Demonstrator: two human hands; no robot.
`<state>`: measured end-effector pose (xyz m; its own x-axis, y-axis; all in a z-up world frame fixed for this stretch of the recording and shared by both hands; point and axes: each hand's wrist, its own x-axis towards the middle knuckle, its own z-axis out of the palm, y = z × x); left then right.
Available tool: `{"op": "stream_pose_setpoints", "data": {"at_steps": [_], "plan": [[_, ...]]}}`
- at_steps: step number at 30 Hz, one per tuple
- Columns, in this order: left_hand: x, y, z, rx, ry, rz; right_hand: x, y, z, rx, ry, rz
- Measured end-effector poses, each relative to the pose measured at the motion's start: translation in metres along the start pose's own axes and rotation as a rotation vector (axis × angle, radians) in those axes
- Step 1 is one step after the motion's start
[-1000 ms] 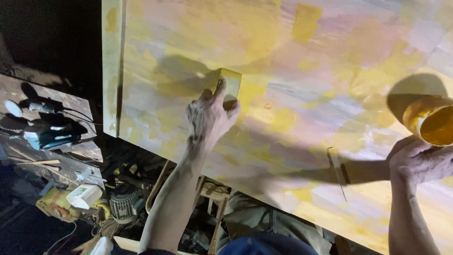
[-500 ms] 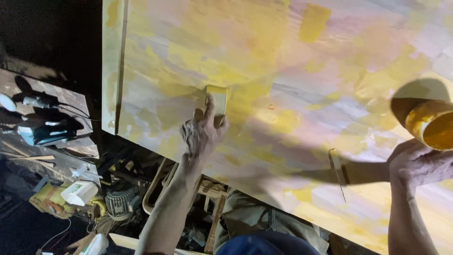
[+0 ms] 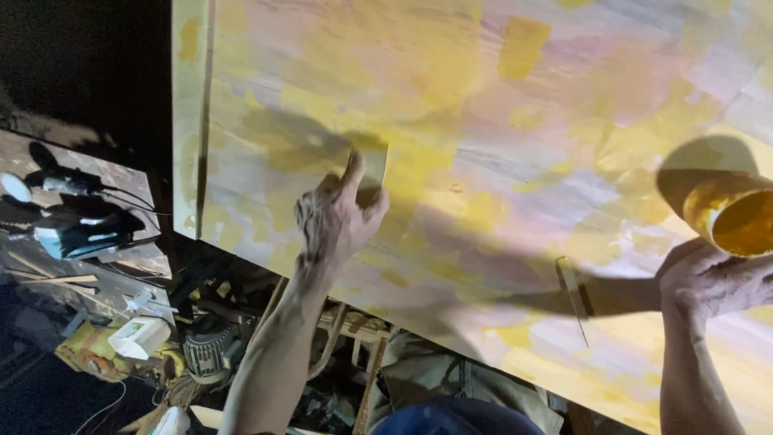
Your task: Applying yellow paint or stain to a large wooden board using a small wooden block as an applicator.
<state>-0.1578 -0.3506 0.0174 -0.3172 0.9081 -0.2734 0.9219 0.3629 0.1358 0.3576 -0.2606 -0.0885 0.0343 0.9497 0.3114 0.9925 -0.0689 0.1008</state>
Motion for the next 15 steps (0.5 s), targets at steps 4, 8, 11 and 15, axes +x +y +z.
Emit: {"op": "stream_pose_setpoints", "data": {"at_steps": [4,8,11,15], "plan": [[0.014,-0.001,0.056,0.132,0.237,0.063,0.003,-0.004,0.003,0.047,0.011,0.002],[-0.001,-0.002,0.046,0.156,0.040,0.024,0.013,-0.014,-0.018,0.102,-0.131,0.058],[0.011,0.007,0.002,0.087,0.153,0.135,0.018,-0.020,-0.028,0.152,-0.112,0.030],[0.036,0.003,0.019,0.144,0.240,0.112,0.011,-0.009,-0.011,0.100,-0.229,0.162]]}}
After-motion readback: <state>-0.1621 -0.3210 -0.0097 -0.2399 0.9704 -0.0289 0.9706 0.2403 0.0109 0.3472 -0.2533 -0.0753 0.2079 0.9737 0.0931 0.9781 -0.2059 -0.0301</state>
